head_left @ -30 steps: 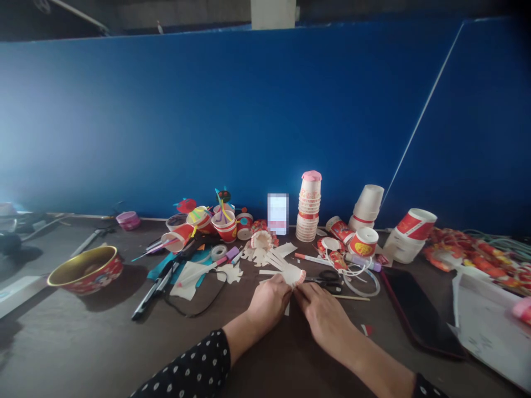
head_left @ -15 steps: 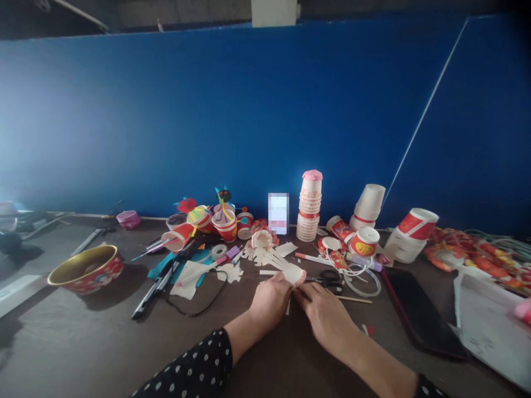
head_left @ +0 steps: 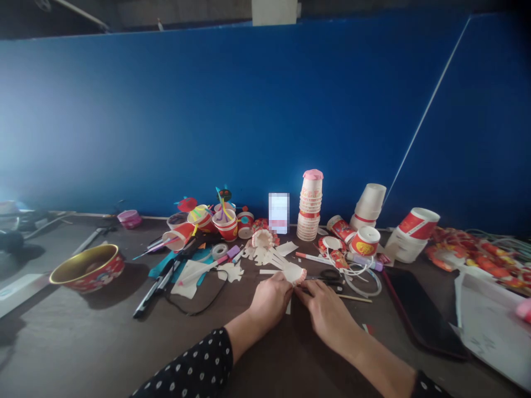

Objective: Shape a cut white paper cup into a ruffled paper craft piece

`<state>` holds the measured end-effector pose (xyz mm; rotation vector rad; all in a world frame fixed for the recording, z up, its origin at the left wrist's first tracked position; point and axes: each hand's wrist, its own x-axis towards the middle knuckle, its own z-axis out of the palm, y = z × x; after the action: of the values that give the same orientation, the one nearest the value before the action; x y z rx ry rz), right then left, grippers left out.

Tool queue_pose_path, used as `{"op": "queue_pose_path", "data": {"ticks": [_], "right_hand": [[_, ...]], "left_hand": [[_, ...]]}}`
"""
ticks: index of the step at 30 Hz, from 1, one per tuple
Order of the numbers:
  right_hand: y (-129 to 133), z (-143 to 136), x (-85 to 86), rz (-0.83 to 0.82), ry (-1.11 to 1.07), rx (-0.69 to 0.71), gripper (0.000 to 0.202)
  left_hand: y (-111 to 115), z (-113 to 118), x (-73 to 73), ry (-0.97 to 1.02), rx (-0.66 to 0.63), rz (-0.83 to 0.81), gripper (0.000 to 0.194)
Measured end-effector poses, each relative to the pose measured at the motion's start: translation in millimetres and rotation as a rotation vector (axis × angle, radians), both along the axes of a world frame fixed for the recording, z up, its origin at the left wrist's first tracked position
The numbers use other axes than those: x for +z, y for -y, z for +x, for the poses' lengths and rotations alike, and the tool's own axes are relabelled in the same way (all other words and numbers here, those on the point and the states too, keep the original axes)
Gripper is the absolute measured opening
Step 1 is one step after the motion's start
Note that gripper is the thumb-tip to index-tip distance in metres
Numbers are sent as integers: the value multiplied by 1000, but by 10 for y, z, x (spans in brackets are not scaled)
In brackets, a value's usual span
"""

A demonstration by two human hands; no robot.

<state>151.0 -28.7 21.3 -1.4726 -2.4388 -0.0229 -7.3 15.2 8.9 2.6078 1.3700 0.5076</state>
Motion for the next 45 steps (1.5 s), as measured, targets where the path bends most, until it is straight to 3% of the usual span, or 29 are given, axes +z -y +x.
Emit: {"op": "queue_pose_path", "data": {"ticks": [6, 22, 36, 45], "right_hand": [[-76, 84, -58, 36, -149, 3, 33], [-186, 151, -104, 28, -263, -2, 32], [-167, 141, -95, 25, -238, 4, 31], [-161, 133, 17, 35, -143, -18, 29]], "left_hand": [[-18, 22, 9, 1, 20, 1, 21], [-10, 29, 24, 79, 32, -50, 21], [-52, 29, -44, 161, 18, -12, 19], [-63, 32, -20, 110, 45, -54, 18]]}}
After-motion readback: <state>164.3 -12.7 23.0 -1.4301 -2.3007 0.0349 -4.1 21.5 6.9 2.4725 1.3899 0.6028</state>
